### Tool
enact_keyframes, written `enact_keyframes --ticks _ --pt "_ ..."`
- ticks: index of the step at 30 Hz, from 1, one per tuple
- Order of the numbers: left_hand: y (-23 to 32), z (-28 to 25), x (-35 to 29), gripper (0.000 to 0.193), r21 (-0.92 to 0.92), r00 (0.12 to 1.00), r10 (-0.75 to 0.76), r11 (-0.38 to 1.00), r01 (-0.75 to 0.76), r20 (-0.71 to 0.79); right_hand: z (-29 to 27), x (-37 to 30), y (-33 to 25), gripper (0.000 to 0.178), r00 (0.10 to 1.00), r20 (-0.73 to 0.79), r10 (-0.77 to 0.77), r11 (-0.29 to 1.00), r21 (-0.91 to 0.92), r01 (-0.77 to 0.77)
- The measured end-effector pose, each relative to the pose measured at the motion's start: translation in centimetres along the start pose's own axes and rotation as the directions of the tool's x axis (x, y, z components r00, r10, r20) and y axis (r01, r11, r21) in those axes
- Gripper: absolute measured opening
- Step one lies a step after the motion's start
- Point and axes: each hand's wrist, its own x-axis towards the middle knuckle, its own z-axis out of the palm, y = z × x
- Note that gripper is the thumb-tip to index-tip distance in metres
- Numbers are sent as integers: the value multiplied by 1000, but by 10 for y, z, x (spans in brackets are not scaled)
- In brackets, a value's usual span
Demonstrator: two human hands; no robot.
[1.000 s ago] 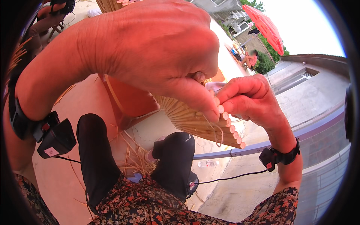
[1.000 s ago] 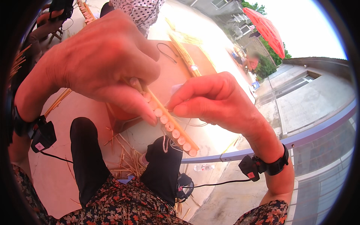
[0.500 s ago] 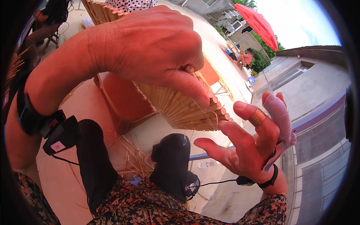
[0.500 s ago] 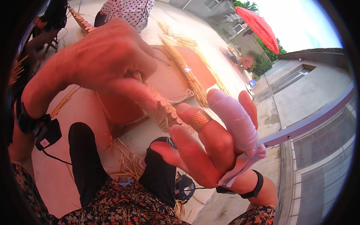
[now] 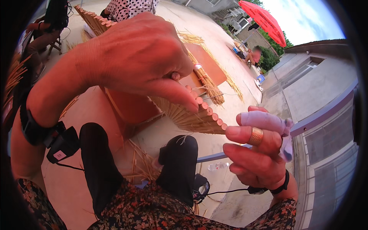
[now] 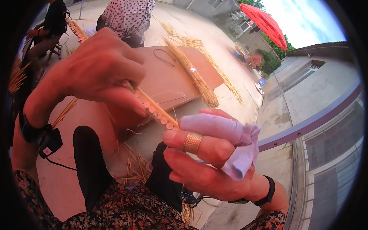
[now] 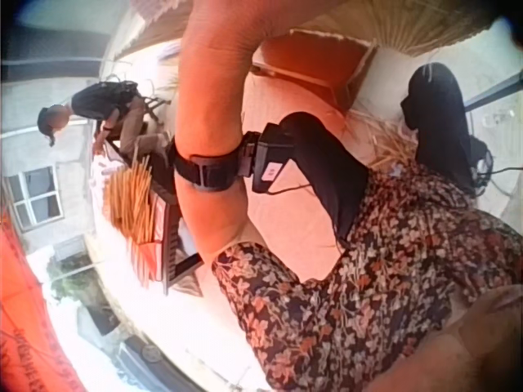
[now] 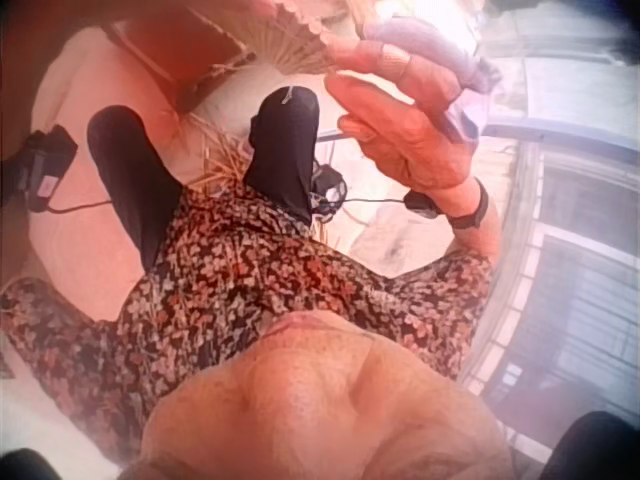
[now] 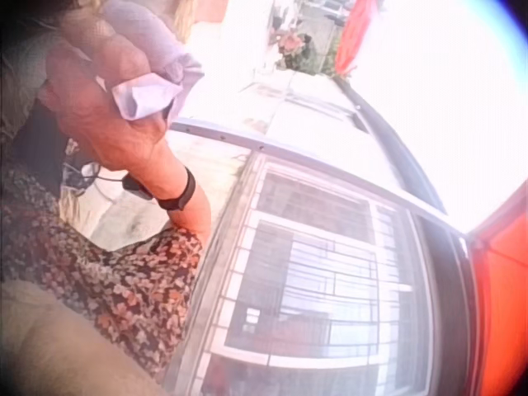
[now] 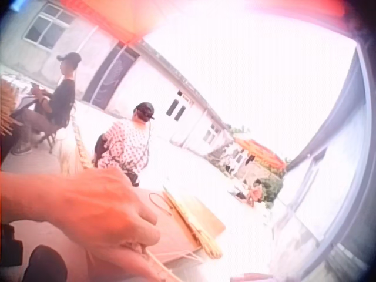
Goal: The person weaves a bamboo mat by hand, using a needle and white thread to bind parallel bamboo strips together. They repeatedly pass the needle through the strips and pull the thread tight to secure the structure.
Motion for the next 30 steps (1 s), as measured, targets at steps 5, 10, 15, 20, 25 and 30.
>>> enact_keyframes --ticks 5,10,15,20,25,30 --pt "16 -1 -23 59 61 997 61 996 -59 -42 17 18 39 24 932 171 318 927 151 -344" --pt "80 -6 -84 58 58 998 -68 996 66 16 35 26 14 23 911 405 77 930 301 -212" --pt "126 5 -123 52 69 977 -214 975 212 23 71 36 -4 14 828 559 -41 844 464 -271" --pt "138 16 -137 47 56 968 -249 966 251 -41 86 43 -18 12 682 731 -37 789 440 -429" --pt "141 19 -145 45 56 970 -241 969 242 -28 91 47 -23 4 551 834 25 727 364 -583" --pt "142 21 -145 39 75 970 -241 967 243 -31 98 47 -25 5 551 834 6 725 376 -577"
